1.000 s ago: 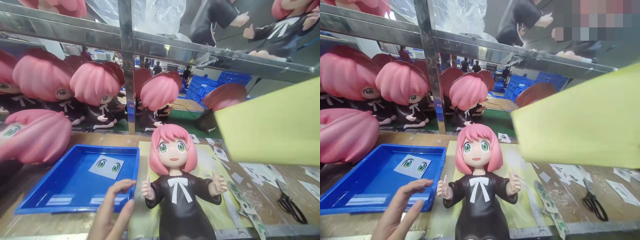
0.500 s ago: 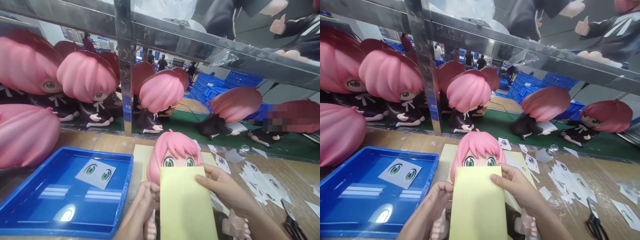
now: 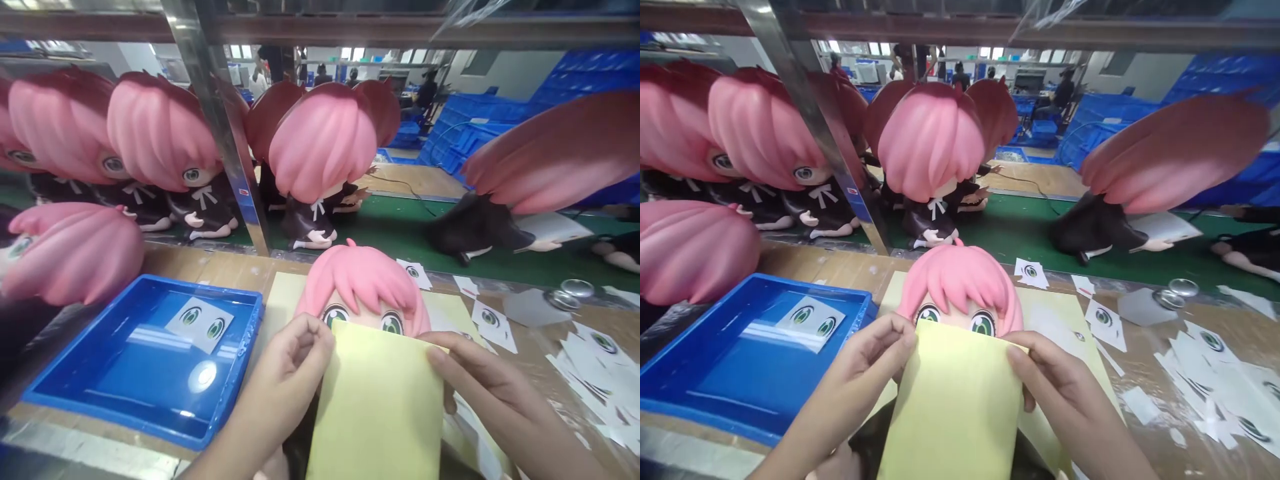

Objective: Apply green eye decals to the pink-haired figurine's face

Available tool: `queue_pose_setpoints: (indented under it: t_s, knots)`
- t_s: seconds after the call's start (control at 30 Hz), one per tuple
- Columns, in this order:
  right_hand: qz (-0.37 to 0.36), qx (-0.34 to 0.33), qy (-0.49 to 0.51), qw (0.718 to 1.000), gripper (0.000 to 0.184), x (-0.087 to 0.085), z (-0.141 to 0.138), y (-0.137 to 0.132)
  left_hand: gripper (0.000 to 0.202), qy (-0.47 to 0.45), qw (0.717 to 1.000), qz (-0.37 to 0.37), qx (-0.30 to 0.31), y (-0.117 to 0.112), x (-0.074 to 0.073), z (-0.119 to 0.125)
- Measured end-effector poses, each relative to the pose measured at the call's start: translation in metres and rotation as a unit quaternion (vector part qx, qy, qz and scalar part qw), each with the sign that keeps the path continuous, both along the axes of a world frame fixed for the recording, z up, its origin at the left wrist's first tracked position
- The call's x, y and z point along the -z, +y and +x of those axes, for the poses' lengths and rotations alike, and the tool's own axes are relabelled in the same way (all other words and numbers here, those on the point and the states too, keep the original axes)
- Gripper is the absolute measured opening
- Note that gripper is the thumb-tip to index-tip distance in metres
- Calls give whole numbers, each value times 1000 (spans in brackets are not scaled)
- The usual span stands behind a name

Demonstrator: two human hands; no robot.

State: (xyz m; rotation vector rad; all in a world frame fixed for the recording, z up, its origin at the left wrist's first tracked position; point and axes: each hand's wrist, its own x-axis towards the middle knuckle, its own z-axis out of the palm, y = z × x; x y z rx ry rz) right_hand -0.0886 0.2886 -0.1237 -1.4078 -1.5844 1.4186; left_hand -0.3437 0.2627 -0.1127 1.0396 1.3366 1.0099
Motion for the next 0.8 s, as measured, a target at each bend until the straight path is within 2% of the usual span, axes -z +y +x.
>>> queue_pose_setpoints:
  t_s: [0.13, 0.23, 0.37, 0.43, 0.57, 0.67, 0.8]
  knots:
    - [44, 15, -92, 995, 49, 2, 3, 4, 45, 1, 1000, -28, 1, -2, 1, 2]
    - [17, -9, -102, 995, 53, 2, -1, 7, 49, 9, 999, -33, -2, -2, 3, 1]
    - [-7, 88, -62, 994, 49, -9, -18, 3, 49, 41, 998, -32, -21, -2, 6, -4]
    - [-3, 104, -68, 992, 50, -13, -23, 2, 48, 74, 997, -29, -18, -1, 7, -7]
    - [-5, 53, -93, 994, 54, -7, -14, 9, 41, 163, 986, 26, -16, 0, 11, -8]
    - [-17, 34, -92, 995, 53, 1, -4, 12, 38, 192, 979, 62, -19, 2, 14, -5]
    - [-13, 89, -88, 992, 55, -1, -8, 7, 37, 204, 973, 105, -25, 6, 17, 1]
